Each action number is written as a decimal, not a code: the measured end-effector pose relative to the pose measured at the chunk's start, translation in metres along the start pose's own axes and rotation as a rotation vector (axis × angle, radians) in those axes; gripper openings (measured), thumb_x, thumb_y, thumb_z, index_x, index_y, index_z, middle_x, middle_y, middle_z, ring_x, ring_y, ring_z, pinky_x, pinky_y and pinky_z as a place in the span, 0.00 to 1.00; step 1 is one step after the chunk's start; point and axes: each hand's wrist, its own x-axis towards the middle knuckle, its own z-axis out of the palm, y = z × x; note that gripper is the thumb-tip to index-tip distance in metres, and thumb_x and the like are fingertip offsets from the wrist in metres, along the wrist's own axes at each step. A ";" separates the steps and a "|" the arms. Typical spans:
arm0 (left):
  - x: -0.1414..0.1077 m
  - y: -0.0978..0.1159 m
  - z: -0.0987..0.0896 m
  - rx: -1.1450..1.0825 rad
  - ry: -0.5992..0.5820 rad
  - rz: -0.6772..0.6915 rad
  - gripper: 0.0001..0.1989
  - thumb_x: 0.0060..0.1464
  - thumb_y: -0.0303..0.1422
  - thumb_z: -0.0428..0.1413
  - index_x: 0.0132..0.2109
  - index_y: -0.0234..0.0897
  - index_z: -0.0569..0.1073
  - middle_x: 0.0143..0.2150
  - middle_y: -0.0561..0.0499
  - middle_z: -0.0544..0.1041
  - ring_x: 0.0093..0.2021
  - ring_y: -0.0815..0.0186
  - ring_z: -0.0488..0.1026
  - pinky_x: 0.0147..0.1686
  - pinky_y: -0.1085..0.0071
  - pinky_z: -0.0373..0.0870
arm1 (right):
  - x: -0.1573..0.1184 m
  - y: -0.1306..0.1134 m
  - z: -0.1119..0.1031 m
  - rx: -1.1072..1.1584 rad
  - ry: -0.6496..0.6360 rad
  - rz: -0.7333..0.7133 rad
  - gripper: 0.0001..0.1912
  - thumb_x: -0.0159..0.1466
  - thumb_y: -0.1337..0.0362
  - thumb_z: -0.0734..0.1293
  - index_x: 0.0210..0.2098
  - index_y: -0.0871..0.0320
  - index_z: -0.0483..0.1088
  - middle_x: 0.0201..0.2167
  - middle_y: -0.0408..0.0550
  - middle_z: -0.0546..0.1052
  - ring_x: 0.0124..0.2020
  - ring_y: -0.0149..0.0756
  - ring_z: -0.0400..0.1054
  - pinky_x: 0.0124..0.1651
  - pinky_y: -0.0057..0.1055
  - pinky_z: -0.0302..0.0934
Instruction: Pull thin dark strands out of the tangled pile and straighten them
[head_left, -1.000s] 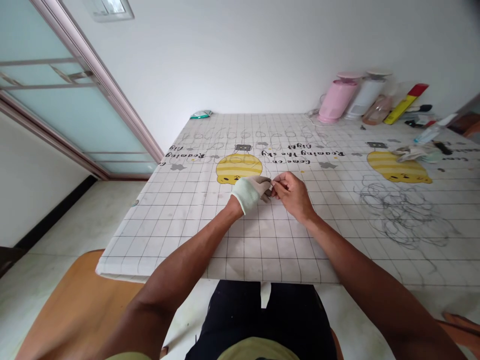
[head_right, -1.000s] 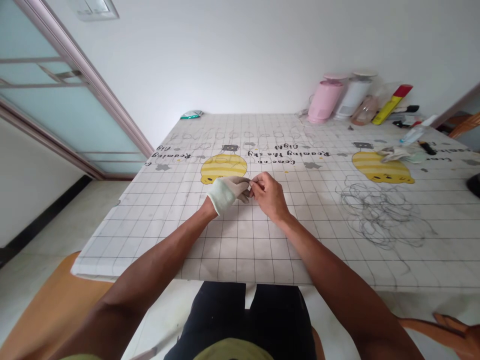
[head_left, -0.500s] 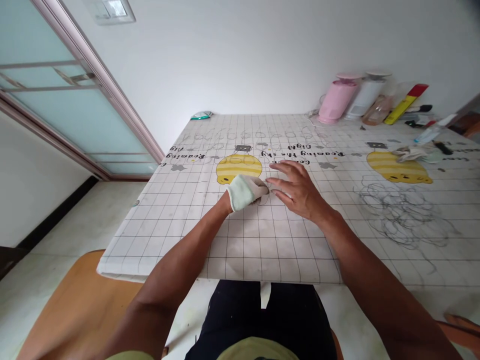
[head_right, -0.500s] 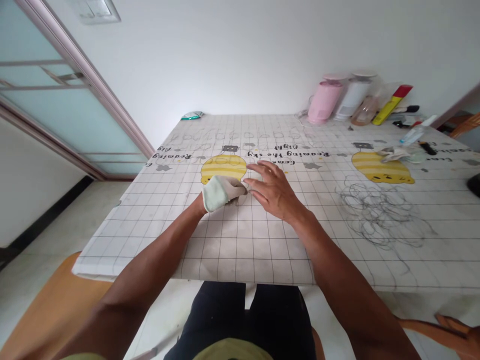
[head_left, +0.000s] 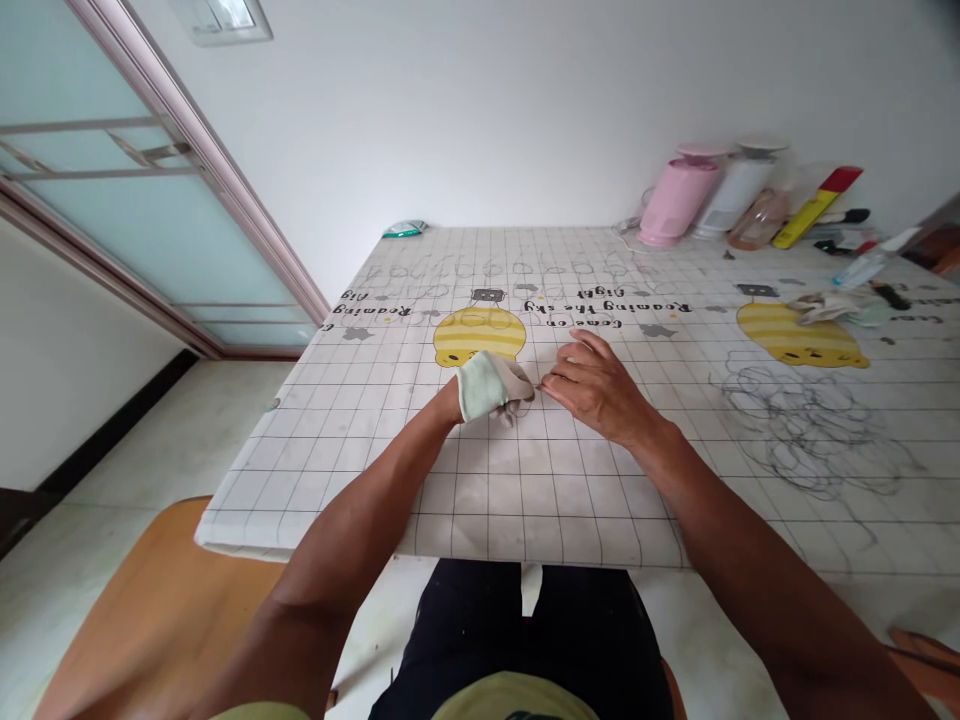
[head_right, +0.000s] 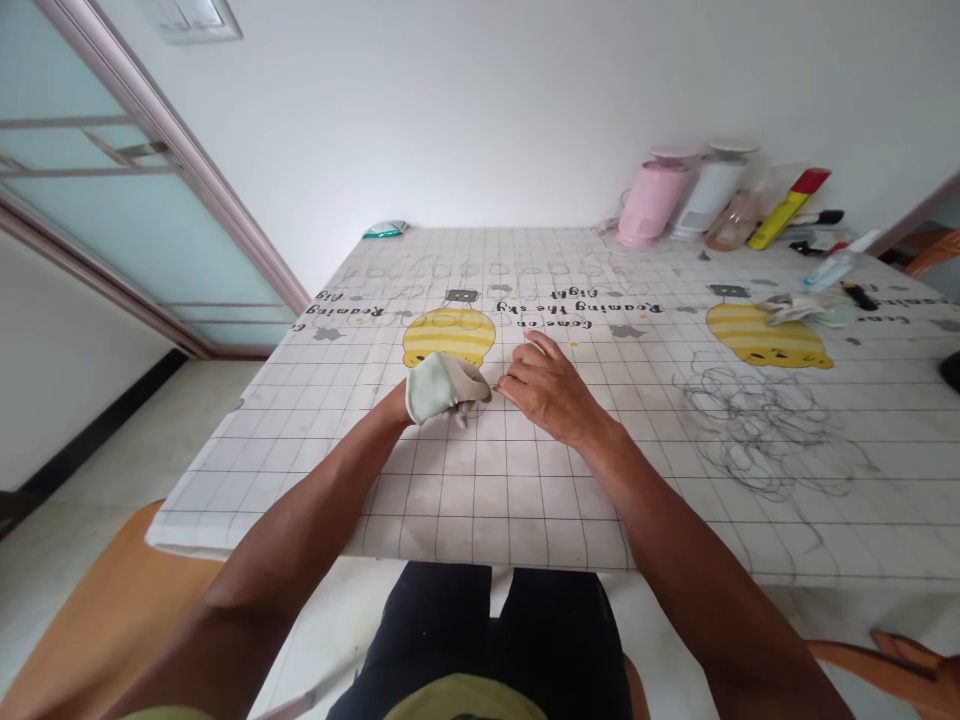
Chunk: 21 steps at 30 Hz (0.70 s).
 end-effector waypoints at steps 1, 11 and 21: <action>0.001 -0.002 -0.001 -0.024 0.003 0.002 0.04 0.51 0.29 0.63 0.30 0.34 0.77 0.21 0.51 0.74 0.21 0.65 0.76 0.17 0.76 0.61 | 0.000 0.001 0.000 -0.006 0.008 0.012 0.14 0.73 0.64 0.65 0.32 0.45 0.78 0.27 0.44 0.75 0.46 0.45 0.68 0.72 0.64 0.49; 0.000 -0.010 -0.025 -0.012 -0.049 0.022 0.04 0.50 0.31 0.65 0.32 0.34 0.81 0.23 0.50 0.75 0.20 0.68 0.74 0.14 0.77 0.53 | -0.004 0.009 -0.006 -0.116 0.010 -0.077 0.15 0.75 0.67 0.62 0.40 0.45 0.79 0.35 0.44 0.80 0.49 0.46 0.67 0.69 0.60 0.53; -0.006 -0.004 -0.031 -0.009 -0.003 0.000 0.03 0.50 0.30 0.65 0.31 0.34 0.81 0.21 0.49 0.74 0.20 0.67 0.74 0.15 0.77 0.53 | -0.004 0.011 -0.009 -0.107 0.043 -0.019 0.18 0.75 0.65 0.61 0.34 0.48 0.78 0.28 0.48 0.74 0.43 0.46 0.67 0.58 0.57 0.63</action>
